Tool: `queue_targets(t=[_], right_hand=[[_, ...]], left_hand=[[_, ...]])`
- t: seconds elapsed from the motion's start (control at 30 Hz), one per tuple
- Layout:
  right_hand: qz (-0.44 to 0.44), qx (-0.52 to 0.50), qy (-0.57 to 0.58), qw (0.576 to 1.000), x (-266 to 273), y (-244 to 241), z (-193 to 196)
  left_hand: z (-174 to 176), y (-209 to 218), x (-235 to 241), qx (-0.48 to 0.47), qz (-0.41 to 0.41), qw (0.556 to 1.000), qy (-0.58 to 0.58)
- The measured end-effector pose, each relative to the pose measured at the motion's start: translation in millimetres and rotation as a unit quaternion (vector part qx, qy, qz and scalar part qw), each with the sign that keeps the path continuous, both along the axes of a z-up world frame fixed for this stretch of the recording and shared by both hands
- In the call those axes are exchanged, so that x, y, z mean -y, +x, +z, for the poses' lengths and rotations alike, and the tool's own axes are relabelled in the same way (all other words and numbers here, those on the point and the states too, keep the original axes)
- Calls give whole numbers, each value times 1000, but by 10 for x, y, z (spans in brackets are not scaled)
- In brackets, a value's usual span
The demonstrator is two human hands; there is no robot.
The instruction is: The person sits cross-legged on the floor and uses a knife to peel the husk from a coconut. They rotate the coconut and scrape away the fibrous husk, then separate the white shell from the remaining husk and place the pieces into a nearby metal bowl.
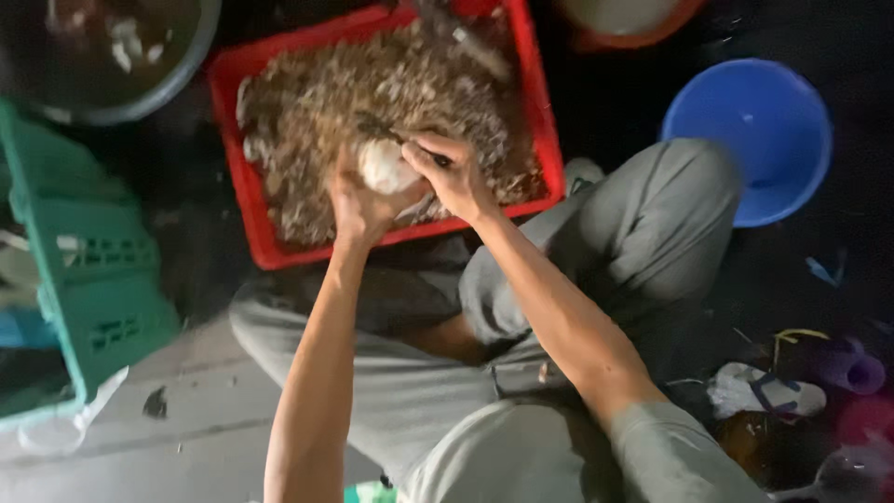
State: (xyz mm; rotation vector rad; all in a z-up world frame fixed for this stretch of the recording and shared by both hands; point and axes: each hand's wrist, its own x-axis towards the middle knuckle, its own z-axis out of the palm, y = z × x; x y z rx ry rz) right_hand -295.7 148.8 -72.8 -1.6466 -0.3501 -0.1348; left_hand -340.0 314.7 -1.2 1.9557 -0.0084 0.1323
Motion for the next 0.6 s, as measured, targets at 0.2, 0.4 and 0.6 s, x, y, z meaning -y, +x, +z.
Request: queue_targets(t=[0.2,0.4,0.6], right_hand=[[-41,-155,134,978,211,-20,-52],[-59,82,-74,992,106,-137,151],[21,36,-107,993,39,25,456]], left_hand=[[66,15,-131,27,-51,997,48],[23,-68,-124,59,-56,949,305],[-60,134,-29,-13,-9,957,291]])
